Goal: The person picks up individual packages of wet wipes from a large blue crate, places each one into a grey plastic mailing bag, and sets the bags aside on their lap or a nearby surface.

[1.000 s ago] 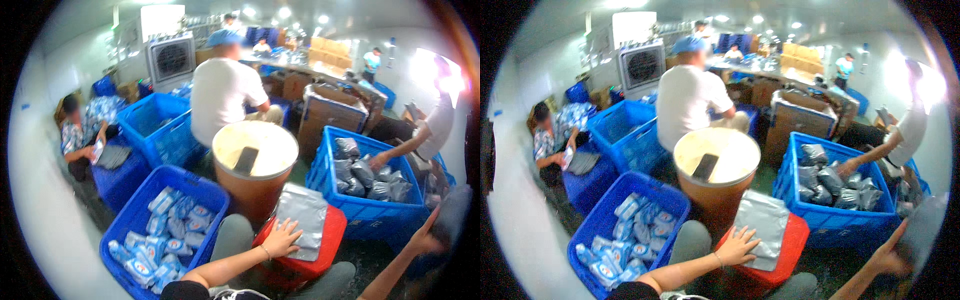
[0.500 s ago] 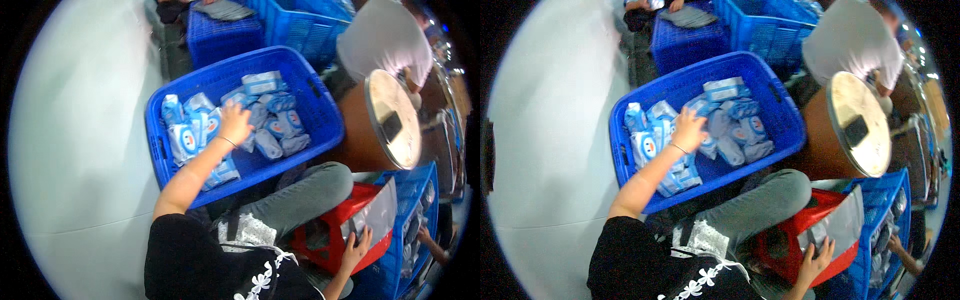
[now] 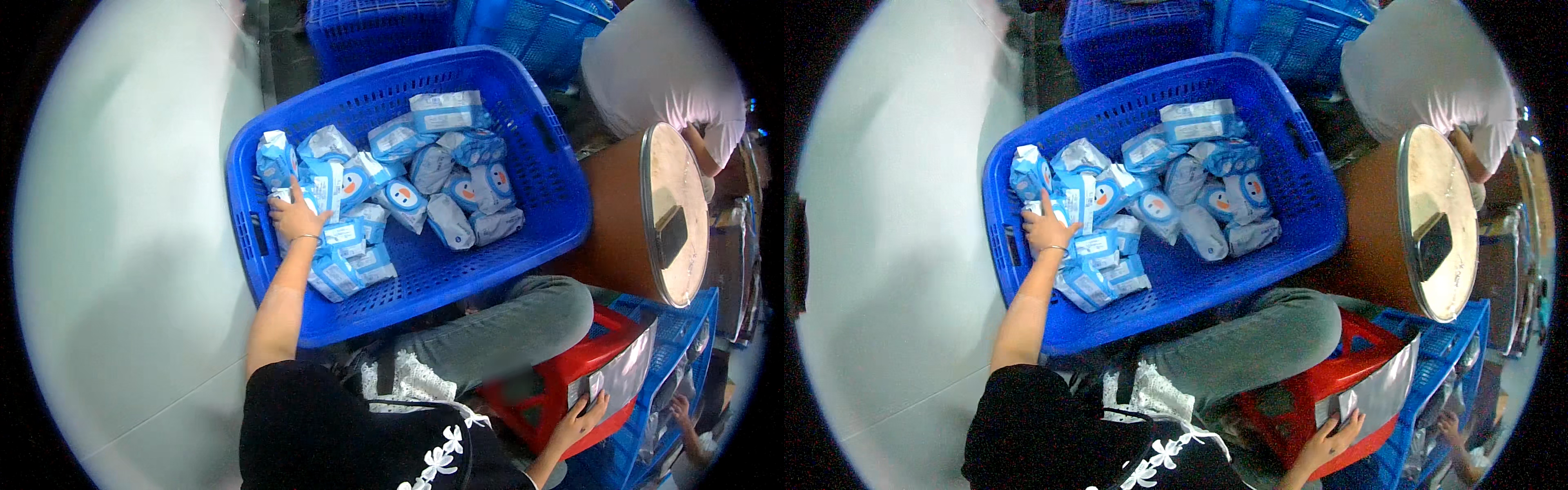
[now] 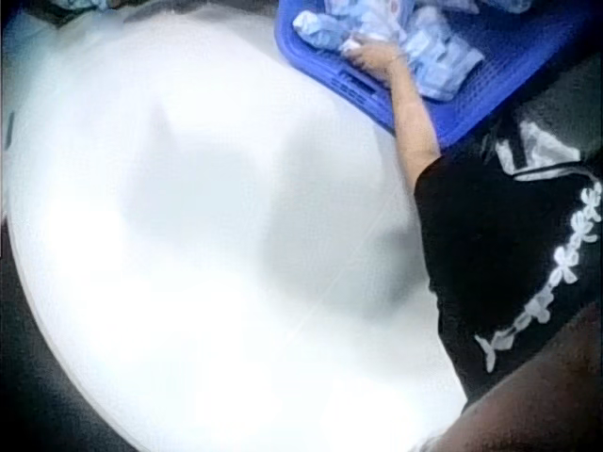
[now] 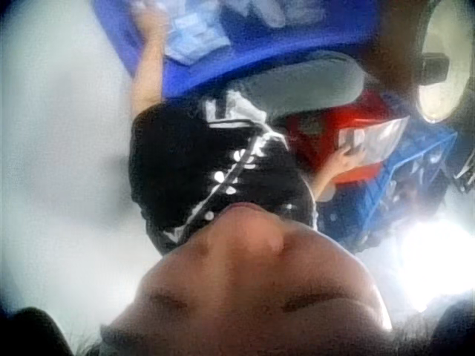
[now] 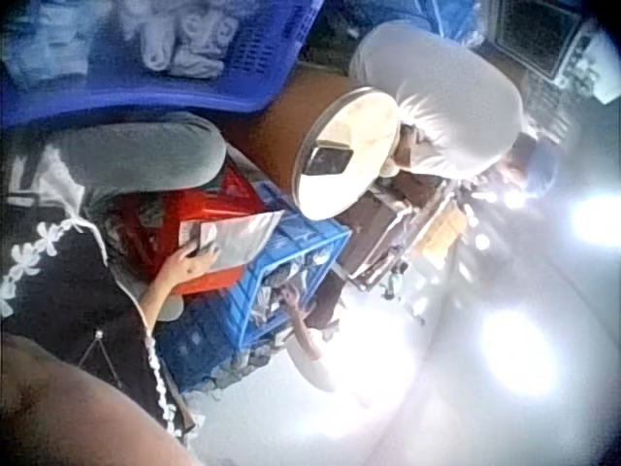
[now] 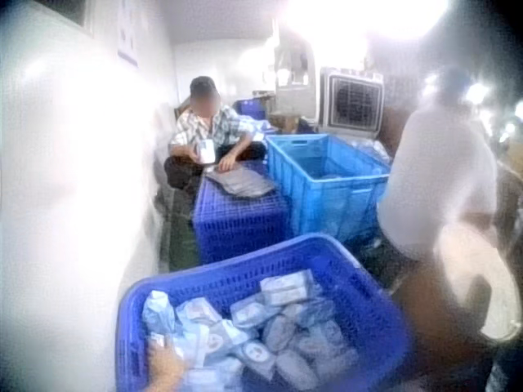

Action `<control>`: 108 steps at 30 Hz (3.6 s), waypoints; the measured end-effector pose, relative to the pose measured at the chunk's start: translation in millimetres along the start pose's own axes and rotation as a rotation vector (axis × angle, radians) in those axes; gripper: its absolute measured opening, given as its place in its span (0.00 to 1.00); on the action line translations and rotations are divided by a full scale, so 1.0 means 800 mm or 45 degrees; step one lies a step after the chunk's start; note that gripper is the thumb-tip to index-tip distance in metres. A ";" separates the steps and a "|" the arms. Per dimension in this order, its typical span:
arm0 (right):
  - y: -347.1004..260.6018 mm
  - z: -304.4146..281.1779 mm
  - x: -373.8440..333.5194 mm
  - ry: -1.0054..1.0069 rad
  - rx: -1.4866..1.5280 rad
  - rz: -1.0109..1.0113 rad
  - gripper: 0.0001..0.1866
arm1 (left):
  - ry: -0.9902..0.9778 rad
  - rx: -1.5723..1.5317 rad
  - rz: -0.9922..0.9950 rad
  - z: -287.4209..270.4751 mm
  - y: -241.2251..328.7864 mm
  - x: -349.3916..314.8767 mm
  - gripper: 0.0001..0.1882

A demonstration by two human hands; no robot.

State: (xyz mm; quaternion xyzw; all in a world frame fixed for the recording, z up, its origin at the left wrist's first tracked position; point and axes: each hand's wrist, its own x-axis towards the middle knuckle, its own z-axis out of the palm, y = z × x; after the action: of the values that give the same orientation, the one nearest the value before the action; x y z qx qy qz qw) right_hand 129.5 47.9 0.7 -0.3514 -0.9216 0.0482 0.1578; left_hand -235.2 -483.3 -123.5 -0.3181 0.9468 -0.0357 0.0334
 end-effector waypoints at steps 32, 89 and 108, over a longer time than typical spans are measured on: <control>0.066 -0.093 -0.277 0.896 2.667 0.660 0.58 | -0.318 -0.187 3.439 -0.206 0.366 -0.588 0.34; 0.034 -0.150 -0.056 -0.027 0.687 0.500 0.58 | -2.674 -0.857 1.134 -0.140 0.202 -0.627 0.23; 0.027 -0.071 -0.040 0.161 0.407 0.907 0.32 | -2.736 -0.548 1.381 -0.165 0.175 -0.593 0.21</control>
State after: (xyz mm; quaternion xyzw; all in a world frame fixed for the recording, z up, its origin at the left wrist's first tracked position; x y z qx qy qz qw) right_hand 183.9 41.7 41.7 -0.6223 -0.7114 0.2211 0.2402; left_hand 46.9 -78.6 14.7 0.2514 0.4341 0.4211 0.7557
